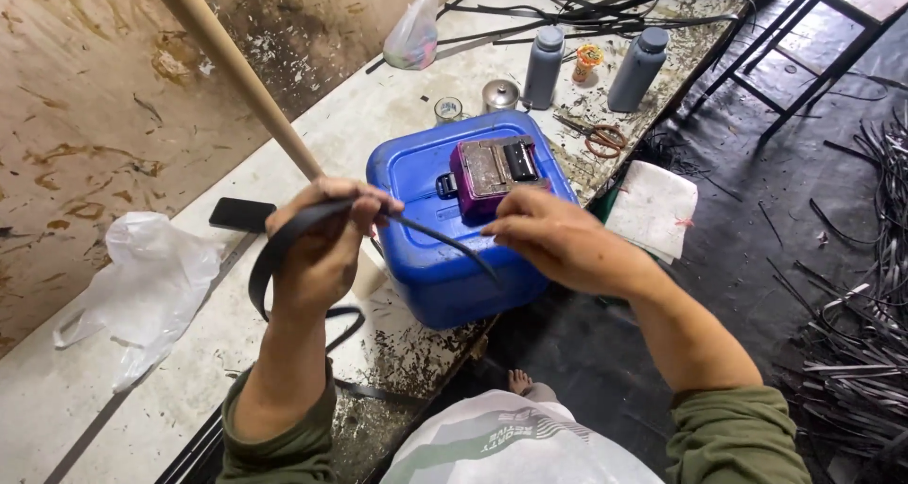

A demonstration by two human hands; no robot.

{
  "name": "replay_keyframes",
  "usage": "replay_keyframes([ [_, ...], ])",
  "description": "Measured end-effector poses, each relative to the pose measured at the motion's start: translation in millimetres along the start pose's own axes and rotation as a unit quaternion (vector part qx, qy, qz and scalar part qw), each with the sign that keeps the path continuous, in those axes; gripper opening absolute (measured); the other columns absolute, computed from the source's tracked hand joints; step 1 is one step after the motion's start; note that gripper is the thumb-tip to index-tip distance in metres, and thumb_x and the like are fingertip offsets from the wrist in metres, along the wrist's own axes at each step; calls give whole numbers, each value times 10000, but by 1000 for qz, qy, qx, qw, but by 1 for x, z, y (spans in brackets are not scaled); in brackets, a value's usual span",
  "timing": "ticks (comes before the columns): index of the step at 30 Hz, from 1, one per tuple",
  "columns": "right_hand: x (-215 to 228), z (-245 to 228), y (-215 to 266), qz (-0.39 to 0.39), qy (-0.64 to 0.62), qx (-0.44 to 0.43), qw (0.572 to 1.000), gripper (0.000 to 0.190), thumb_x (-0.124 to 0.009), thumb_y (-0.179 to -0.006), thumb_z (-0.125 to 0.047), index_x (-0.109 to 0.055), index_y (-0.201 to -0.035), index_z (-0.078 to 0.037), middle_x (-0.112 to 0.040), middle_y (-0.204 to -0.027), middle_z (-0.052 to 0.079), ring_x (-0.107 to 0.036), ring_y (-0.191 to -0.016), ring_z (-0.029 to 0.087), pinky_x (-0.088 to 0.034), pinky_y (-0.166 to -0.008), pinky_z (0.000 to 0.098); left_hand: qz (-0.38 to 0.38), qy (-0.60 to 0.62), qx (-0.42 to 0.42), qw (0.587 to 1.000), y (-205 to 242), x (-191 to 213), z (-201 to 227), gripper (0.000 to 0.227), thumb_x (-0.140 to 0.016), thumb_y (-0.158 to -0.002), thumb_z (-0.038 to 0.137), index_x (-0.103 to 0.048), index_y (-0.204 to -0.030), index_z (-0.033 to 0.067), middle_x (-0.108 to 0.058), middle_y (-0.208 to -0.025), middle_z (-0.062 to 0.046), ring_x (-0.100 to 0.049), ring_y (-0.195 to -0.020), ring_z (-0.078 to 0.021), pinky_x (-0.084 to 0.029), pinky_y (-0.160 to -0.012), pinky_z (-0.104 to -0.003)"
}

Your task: The person selects a long black rubber strip from a pile on a workbench, stretches it, and hangs it on a wall line using a clothespin. They then use a small handheld tool to repeatedly press and shape the strip over a blue container.

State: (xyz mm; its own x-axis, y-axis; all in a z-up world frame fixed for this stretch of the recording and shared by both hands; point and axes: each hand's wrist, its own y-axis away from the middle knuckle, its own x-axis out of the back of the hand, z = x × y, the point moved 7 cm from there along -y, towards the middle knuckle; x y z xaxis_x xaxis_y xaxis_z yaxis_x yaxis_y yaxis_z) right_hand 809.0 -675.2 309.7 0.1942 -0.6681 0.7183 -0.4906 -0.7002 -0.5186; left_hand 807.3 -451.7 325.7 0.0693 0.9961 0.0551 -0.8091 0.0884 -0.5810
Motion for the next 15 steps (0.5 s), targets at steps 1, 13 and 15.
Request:
replay_keyframes([
  [1, 7, 6, -2, -8, 19, -21, 1000, 133, -608, -1016, -104, -712, -1042, -24, -647, -940, 124, -687, -772, 306, -563, -643, 393, 4, -38, -26, 999, -8, -6, 12, 72, -672, -997, 43, -662, -977, -26, -759, -871, -184, -727, -735, -182, -599, -677, -252],
  [13, 44, 46, -20, -37, -55, -14, 998, 191, -710, -971, -187, -667, -1062, -24, -649, -937, 75, -621, -787, 195, -473, -714, 302, -16, -300, -217, 929, -67, -78, 82, 146, -634, -1056, 73, -657, -960, -34, -722, -940, -132, -737, -796, -223, -565, -718, -308],
  [15, 45, 57, -25, -32, -54, -2, 998, 157, -706, -982, -159, -646, -1035, -25, -616, -891, 66, -578, -742, 203, -451, -702, 316, -17, -304, -218, 927, -76, -86, 79, 156, -621, -1067, 96, -634, -958, -15, -720, -936, -120, -737, -796, -219, -555, -709, -310],
])
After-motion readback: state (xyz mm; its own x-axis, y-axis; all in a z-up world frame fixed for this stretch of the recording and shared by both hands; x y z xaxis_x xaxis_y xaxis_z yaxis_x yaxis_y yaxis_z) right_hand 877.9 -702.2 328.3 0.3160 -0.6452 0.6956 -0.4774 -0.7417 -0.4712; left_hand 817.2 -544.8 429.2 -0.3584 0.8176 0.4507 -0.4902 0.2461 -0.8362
